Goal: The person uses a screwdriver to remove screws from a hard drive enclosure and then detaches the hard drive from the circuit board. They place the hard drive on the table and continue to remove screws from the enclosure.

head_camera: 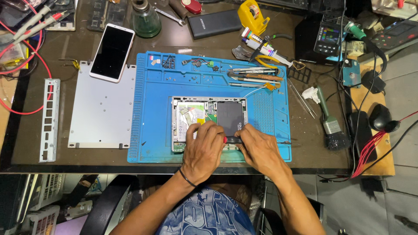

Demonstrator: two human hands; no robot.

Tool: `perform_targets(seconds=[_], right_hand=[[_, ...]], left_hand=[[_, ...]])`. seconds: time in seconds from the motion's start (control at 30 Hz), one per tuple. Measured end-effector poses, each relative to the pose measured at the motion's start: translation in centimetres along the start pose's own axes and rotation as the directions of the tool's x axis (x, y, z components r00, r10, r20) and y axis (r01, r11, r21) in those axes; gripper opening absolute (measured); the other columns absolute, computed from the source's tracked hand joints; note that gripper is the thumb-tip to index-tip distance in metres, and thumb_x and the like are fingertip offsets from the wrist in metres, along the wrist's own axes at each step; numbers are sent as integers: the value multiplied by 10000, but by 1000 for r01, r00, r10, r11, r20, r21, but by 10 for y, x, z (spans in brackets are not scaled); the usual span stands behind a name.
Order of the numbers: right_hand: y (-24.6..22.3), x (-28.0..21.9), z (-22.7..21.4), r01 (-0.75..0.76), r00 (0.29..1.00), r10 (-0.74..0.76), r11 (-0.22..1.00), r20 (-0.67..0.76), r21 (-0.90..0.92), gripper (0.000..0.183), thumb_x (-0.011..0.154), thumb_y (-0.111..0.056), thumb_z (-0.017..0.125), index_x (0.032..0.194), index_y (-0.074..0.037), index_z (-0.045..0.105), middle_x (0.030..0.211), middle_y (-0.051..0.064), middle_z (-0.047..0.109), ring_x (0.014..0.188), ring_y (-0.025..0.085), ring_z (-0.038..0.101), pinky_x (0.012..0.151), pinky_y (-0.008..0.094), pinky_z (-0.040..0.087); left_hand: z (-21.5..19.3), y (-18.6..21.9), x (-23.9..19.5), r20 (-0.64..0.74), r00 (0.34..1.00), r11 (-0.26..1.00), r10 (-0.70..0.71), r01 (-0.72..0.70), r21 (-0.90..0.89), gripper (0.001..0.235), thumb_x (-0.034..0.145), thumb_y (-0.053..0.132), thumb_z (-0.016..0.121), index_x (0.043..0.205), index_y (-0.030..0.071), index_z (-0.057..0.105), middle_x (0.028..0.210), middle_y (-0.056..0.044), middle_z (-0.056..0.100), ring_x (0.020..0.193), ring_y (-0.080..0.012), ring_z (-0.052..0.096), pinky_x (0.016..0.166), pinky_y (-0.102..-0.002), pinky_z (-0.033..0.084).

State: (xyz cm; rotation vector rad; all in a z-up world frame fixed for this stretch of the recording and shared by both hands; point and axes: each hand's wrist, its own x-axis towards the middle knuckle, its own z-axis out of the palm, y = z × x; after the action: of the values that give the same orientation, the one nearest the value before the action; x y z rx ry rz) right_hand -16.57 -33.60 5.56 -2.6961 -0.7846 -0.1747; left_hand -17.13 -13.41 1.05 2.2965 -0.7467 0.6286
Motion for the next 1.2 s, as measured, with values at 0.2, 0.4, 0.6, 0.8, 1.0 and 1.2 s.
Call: perform_targets(seconds=[0.2, 0.4, 0.6, 0.8, 1.0, 1.2], right_hand=[[2, -2, 1, 22, 1000, -22, 999, 10, -38, 54, 948, -188, 639, 964, -148, 608, 786, -15, 516, 576, 230, 612, 475, 347, 503], [-3, -6, -1, 52, 999, -51, 994, 6, -95, 66, 946, -188, 645, 950, -148, 592, 781, -16, 489, 598, 232, 594, 487, 336, 496], [-6, -13, 0, 53, 998, -58, 992, -36, -115, 80, 971, -229, 621, 948, -170, 571, 798, -11, 490, 623, 251, 602, 501, 348, 512], [-16, 3, -30, 21, 999, -17, 995, -41, 93, 67, 991, -228, 592, 966, -167, 582, 784, -5, 516, 568, 275, 598, 470, 376, 505], [-27, 3, -47, 59, 995, -55, 997, -78, 50, 33, 995, -220, 579, 973, -218, 603, 777, -52, 510, 518, 212, 578, 453, 311, 498], [-49, 4, -64, 90, 995, -86, 992, -50, 93, 158, 917, -12, 577, 1061, -76, 583, 984, 68, 605, 724, 227, 614, 573, 325, 452]], left_hand=[[4, -2, -2, 2, 1000, 1000, 4, -4, 21, 80, 987, 140, 629, 942, 78, 604, 979, -53, 546, 1173, -273, 557, 1042, -564, 298], [5, -3, -6, 18, 1000, 1000, 25, -25, -9, 83, 1016, 153, 585, 967, 92, 611, 967, -38, 533, 1167, -252, 548, 1039, -552, 278], [-1, 0, -8, -3, 999, 999, 42, -42, -6, 89, 1027, 172, 567, 968, 111, 594, 1002, -32, 553, 1174, -249, 558, 1037, -527, 282], [-28, 13, 16, -30, 999, 968, -10, 3, -249, 84, 996, 74, 603, 1033, 8, 641, 1146, -135, 589, 1186, -383, 568, 899, -481, 470], [-57, 11, 33, -167, 969, 951, 181, -216, -222, 121, 984, 44, 642, 1057, -7, 723, 1173, -172, 686, 1169, -365, 661, 928, -418, 574], [-96, 9, 43, -191, 877, 888, 441, -458, -50, 119, 1027, -63, 611, 1030, -118, 717, 1196, -249, 705, 1144, -407, 718, 855, -400, 632]])
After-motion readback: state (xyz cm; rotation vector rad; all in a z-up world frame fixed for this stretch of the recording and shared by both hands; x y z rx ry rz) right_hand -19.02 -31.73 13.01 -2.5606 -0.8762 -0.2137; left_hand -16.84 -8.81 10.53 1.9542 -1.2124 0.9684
